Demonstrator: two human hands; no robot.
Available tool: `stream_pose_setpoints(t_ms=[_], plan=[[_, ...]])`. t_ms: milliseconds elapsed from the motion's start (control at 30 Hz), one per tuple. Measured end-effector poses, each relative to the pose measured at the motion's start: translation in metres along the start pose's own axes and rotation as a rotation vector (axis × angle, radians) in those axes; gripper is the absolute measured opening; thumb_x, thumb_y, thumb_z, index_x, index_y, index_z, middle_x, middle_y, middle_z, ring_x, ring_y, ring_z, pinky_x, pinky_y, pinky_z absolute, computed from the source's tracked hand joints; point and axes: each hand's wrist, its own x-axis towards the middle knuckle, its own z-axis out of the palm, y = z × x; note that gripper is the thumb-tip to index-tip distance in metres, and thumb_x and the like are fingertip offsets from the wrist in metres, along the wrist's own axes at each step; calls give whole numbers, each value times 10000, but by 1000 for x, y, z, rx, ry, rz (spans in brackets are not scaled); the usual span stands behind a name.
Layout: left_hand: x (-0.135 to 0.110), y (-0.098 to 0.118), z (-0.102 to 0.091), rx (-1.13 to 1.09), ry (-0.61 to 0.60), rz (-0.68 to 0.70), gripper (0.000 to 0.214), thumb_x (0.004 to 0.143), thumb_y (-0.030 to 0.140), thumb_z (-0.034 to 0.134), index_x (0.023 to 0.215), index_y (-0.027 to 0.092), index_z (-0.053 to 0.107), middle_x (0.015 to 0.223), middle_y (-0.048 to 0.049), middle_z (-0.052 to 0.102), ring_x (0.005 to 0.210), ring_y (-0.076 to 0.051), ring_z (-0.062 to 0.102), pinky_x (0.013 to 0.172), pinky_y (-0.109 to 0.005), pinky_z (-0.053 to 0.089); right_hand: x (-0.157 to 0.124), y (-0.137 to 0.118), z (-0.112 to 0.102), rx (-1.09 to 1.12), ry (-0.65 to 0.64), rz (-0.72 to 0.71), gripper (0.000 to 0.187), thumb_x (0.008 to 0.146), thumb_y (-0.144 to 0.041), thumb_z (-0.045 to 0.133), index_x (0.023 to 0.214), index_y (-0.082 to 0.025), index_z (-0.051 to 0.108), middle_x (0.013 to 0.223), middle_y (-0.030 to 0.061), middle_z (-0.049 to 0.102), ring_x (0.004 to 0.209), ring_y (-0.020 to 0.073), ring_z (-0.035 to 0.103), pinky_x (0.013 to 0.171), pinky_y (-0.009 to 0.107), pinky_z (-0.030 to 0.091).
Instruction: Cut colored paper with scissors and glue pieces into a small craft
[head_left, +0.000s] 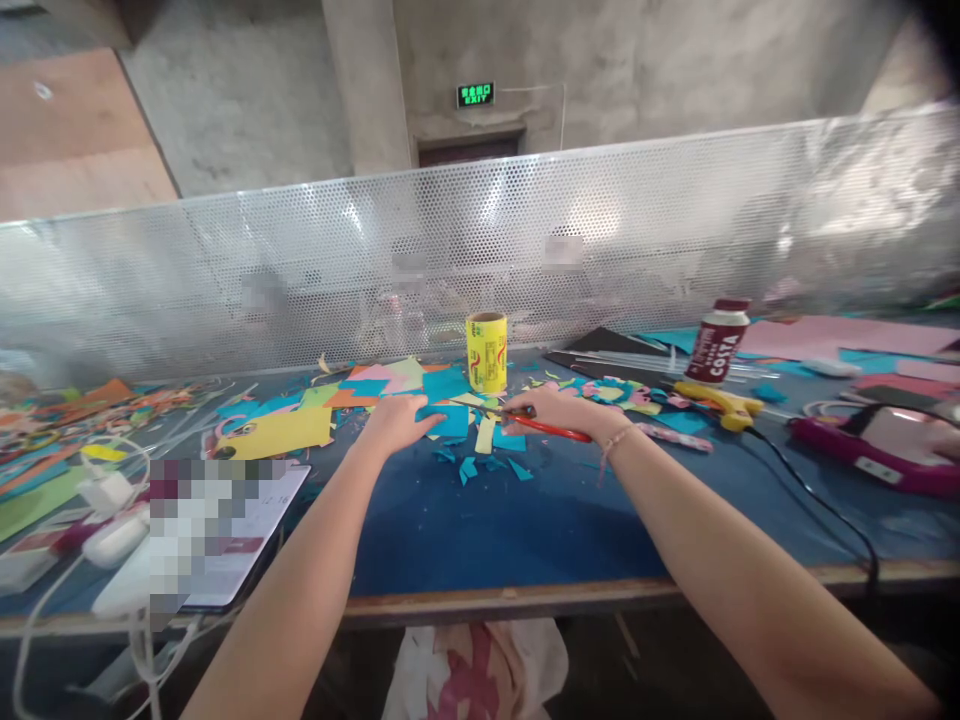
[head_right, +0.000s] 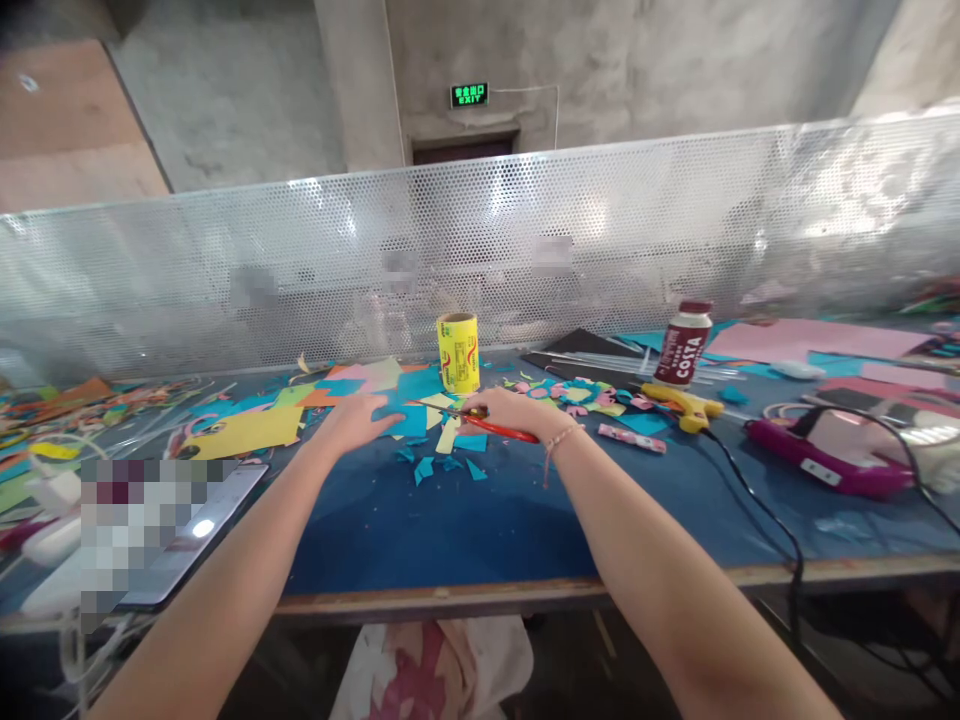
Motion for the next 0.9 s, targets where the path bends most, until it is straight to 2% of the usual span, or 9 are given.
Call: stream_pose_setpoints(t_ms=[333, 600, 900], plan=[[-1, 1, -2, 16, -2, 10, 534, 769, 621, 248, 663, 172, 518, 610, -62, 554, 615, -192, 522, 510, -255, 256, -1, -3, -3, -21, -5, -50, 423, 719, -557, 481, 967, -248, 628, 932, 44, 638, 801, 203, 574, 706, 287, 405], [-1, 3, -4, -18, 8, 1, 526, 758, 623, 284, 651, 170, 528, 603, -54, 550, 593, -180, 510, 519, -257, 272, 0, 0, 0, -16, -16, -44, 427, 716, -553, 492, 998, -259, 621, 988, 44, 631, 860, 215, 571, 740, 294, 405], [-1, 5, -5, -14, -1, -12, 506, 754, 618, 306, 656, 173, 526, 616, -56, 563, 621, -185, 526, 548, -255, 302, -1, -3, -2, -19, -32, -60, 432, 726, -568, 464, 960, -239, 620, 949, 46, 626, 791, 189, 560, 668, 269, 393]])
